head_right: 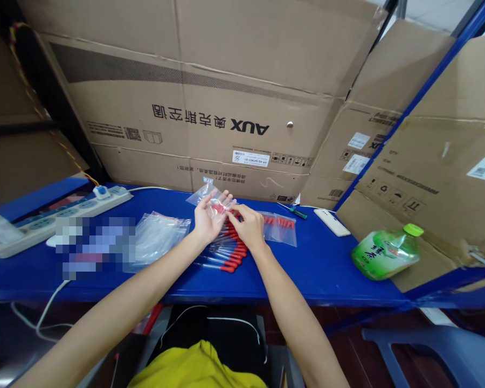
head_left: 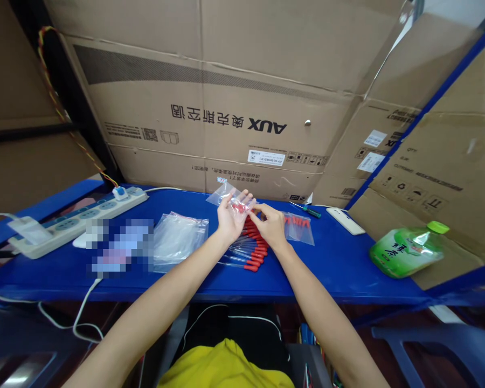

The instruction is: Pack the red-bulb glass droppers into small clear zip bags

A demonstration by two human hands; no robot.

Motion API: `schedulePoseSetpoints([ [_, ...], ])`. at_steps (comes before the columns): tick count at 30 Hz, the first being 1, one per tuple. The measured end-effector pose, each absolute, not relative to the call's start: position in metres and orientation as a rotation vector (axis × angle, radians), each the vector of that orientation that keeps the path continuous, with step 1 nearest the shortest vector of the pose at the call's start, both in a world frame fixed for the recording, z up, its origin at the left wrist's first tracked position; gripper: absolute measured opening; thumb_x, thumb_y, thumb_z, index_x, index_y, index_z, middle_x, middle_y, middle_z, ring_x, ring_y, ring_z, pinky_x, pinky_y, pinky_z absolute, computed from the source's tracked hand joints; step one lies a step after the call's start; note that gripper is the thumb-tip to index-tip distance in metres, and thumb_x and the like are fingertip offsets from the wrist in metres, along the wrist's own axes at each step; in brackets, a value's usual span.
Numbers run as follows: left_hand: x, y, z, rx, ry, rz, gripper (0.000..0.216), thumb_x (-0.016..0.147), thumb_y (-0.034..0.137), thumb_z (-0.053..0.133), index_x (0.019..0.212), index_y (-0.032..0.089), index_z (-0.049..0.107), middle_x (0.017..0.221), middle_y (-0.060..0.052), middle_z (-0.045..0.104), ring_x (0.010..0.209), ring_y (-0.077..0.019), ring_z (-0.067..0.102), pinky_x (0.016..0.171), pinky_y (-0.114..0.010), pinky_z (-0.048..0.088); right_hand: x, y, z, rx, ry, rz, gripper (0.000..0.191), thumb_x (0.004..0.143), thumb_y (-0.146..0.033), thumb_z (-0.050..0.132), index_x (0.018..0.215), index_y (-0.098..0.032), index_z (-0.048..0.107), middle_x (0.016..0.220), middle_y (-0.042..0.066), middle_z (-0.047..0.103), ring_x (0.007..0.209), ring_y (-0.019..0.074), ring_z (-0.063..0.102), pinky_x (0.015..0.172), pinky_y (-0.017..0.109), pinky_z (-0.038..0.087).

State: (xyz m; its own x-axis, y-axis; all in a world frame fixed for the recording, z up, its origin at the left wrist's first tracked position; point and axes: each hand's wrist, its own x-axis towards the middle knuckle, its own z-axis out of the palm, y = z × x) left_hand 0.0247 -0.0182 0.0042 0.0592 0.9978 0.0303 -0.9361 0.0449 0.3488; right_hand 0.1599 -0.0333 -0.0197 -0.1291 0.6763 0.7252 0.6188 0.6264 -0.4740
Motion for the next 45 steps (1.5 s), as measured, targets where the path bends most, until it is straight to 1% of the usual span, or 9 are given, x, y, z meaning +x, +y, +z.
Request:
schedulePoseSetpoints([
  [4, 0.026, -0.019, 0.003, 0.313, 0.249, 1.491, 0.021, 0.093, 0.022, 0.054, 0.113, 0.021, 0.061, 0.102, -0.008, 0.076, 0.096, -0.0231, 0.075, 0.106, -0.047, 0.055, 0.157, -0.034, -0.021, -1.033, -1.817, 0.053, 0.020, 0.098, -0.036, 0.062, 0.095, -0.022, 0.077, 0.086, 0.004, 0.075, 0.071, 0.0182, 0.064, 0.070, 0.030, 0.047],
  [11, 0.032, -0.020, -0.002, 0.316, 0.296, 1.426, 0.015, 0.095, 0.021, 0.051, 0.105, 0.020, 0.062, 0.105, -0.011, 0.077, 0.109, -0.0274, 0.074, 0.105, -0.049, 0.056, 0.155, -0.032, -0.024, -1.103, -1.770, 0.079, 0.021, 0.095, -0.035, 0.062, 0.087, -0.023, 0.077, 0.077, 0.002, 0.072, 0.067, 0.0189, 0.062, 0.067, 0.029, 0.046],
  [18, 0.021, -0.014, 0.004, 0.288, 0.269, 1.487, 0.011, 0.092, 0.021, 0.053, 0.100, 0.021, 0.060, 0.102, -0.009, 0.076, 0.102, -0.0241, 0.074, 0.106, -0.048, 0.055, 0.167, -0.029, -0.019, -1.080, -1.845, 0.157, 0.024, 0.098, -0.036, 0.059, 0.107, -0.024, 0.077, 0.079, 0.001, 0.074, 0.064, 0.0171, 0.061, 0.066, 0.028, 0.045],
  [21, 0.011, -0.008, 0.007, 0.251, 0.254, 1.554, 0.011, 0.090, 0.022, 0.055, 0.100, 0.021, 0.060, 0.104, -0.008, 0.075, 0.104, -0.0238, 0.074, 0.106, -0.048, 0.055, 0.182, -0.026, -0.014, -1.149, -1.905, 0.196, 0.024, 0.095, -0.037, 0.063, 0.112, -0.024, 0.075, 0.074, -0.001, 0.071, 0.059, 0.0147, 0.058, 0.061, 0.026, 0.042],
  [27, -0.005, 0.005, 0.005, 0.167, 0.279, 1.666, 0.010, 0.090, 0.022, 0.052, 0.096, 0.021, 0.059, 0.099, -0.007, 0.075, 0.101, -0.0216, 0.074, 0.104, -0.044, 0.056, 0.203, -0.023, -0.016, -1.224, -2.223, 0.406, 0.027, 0.083, -0.044, 0.082, 0.099, -0.024, 0.077, 0.075, -0.003, 0.073, 0.060, 0.0124, 0.059, 0.059, 0.024, 0.038],
  [32, -0.007, 0.009, 0.002, 0.138, 0.294, 1.682, 0.008, 0.092, 0.023, 0.051, 0.091, 0.020, 0.058, 0.097, -0.007, 0.075, 0.100, -0.0212, 0.074, 0.105, -0.044, 0.056, 0.203, -0.021, -0.019, -1.184, -2.261, 0.458, 0.023, 0.080, -0.028, 0.083, 0.102, -0.024, 0.077, 0.076, -0.004, 0.076, 0.060, 0.0114, 0.061, 0.063, 0.023, 0.041],
  [36, -0.009, 0.009, 0.001, 0.137, 0.292, 1.683, 0.005, 0.090, 0.022, 0.053, 0.088, 0.020, 0.057, 0.099, -0.007, 0.075, 0.104, -0.0219, 0.073, 0.107, -0.045, 0.055, 0.204, -0.020, -0.017, -1.121, -2.235, 0.469, 0.011, 0.087, -0.031, 0.076, 0.093, -0.022, 0.079, 0.076, -0.001, 0.077, 0.064, 0.0136, 0.064, 0.065, 0.025, 0.045],
  [39, -0.010, 0.009, 0.002, 0.135, 0.284, 1.681, 0.005, 0.090, 0.022, 0.053, 0.089, 0.020, 0.057, 0.098, -0.008, 0.075, 0.104, -0.0217, 0.073, 0.106, -0.044, 0.055, 0.204, -0.022, -0.012, -1.087, -2.127, 0.492, 0.019, 0.087, -0.039, 0.075, 0.089, -0.020, 0.078, 0.075, 0.001, 0.075, 0.064, 0.0147, 0.063, 0.064, 0.026, 0.045],
  [45, -0.013, 0.012, 0.003, 0.124, 0.248, 1.685, 0.011, 0.095, 0.027, 0.048, 0.090, 0.020, 0.056, 0.101, -0.008, 0.076, 0.095, -0.0205, 0.074, 0.102, -0.042, 0.057, 0.198, -0.031, -0.003, -0.986, -1.688, 0.444, 0.024, 0.087, -0.042, 0.073, 0.093, -0.019, 0.074, 0.079, 0.003, 0.073, 0.065, 0.0150, 0.061, 0.062, 0.027, 0.047],
])
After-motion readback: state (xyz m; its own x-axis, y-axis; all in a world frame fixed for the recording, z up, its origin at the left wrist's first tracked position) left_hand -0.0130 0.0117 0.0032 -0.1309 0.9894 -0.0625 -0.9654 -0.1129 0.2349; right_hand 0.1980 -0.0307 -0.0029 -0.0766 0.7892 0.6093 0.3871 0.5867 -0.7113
